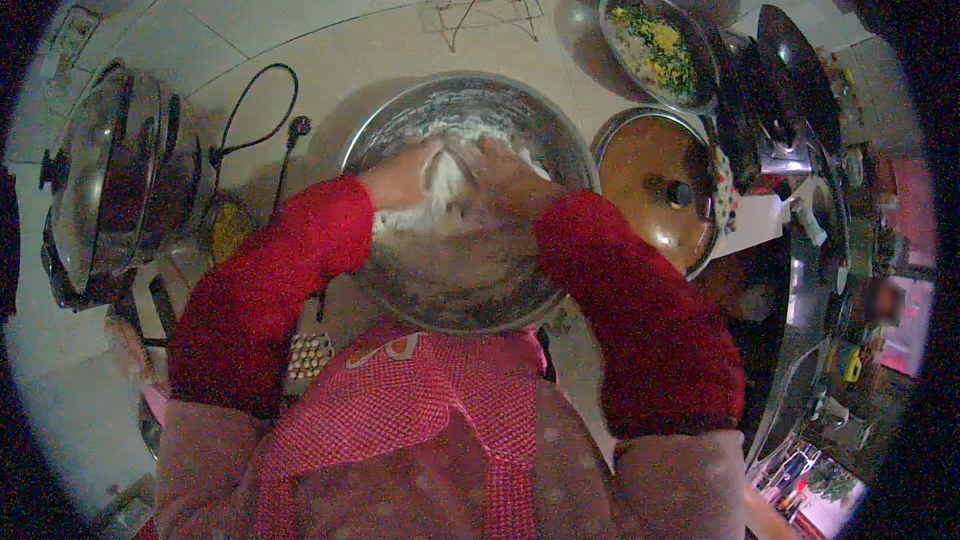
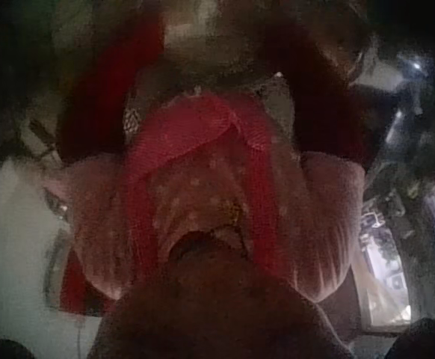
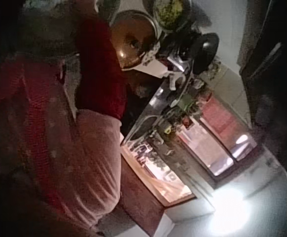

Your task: The person kneads a large mass of white dough in a metal bowl using both hands. The person repeatedly folds, presses, and turns the dough to develop its texture.

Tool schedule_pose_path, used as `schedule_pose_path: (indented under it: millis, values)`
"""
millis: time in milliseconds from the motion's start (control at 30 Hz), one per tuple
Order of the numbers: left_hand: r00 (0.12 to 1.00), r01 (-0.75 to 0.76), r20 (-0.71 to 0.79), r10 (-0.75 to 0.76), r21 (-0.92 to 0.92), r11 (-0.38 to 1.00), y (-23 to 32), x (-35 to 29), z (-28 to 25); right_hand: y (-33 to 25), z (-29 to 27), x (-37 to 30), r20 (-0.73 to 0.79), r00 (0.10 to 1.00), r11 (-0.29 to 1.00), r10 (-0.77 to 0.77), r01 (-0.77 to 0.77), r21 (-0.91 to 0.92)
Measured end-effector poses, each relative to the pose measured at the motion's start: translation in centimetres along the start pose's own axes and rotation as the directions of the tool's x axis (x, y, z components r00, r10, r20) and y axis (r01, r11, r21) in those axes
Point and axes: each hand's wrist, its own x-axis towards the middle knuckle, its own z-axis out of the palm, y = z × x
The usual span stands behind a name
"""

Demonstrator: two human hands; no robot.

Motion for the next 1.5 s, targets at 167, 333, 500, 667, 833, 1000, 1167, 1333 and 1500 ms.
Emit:
schedule_pose_path:
  millis: [167,333,500,667,833,1000,1167,1333,1500]
  values:
    - [0.954,-0.224,0.178,0.242,-0.118,0.967,9.6,-7.3,-4.5,-3.2,-5.0,-7.2,0.099,0.989,0.984,-0.113,0.098,0.146]
    - [0.947,-0.288,0.217,0.237,0.242,0.927,9.7,-9.2,0.5,-7.2,-2.8,-9.8,0.190,0.979,0.991,-0.072,0.091,-0.095]
    - [0.980,-0.194,0.094,0.173,0.301,0.934,9.3,-9.3,3.7,-7.0,1.2,-8.7,0.178,0.982,0.965,-0.059,0.102,-0.242]
    - [0.968,0.027,0.213,-0.132,0.434,0.900,9.3,-4.5,4.0,-1.0,5.1,-5.9,0.033,0.995,0.981,-0.094,0.098,-0.170]
    - [0.992,0.041,0.110,-0.067,0.222,0.974,5.8,-2.9,3.8,-2.1,-0.1,-0.7,0.338,0.933,0.960,0.126,-0.029,-0.278]
    - [0.989,-0.090,0.111,0.094,-0.039,0.995,7.8,-5.9,-1.3,-2.6,-1.2,-8.8,-0.143,0.989,0.999,-0.046,0.045,-0.007]
    - [0.990,-0.099,-0.095,0.102,0.042,0.994,5.0,-4.8,-1.9,-8.0,-2.5,-13.3,0.222,0.886,-0.401,0.408,-0.044,0.915]
    - [0.926,0.133,0.297,-0.233,0.321,0.938,4.2,-2.4,1.3,-9.8,-0.3,-11.2,0.264,0.918,-0.211,0.297,-0.207,0.955]
    - [0.735,0.425,0.506,-0.452,0.175,0.888,6.3,-2.8,0.9,-7.8,4.5,-7.5,0.480,0.554,-0.529,0.680,-0.082,0.845]
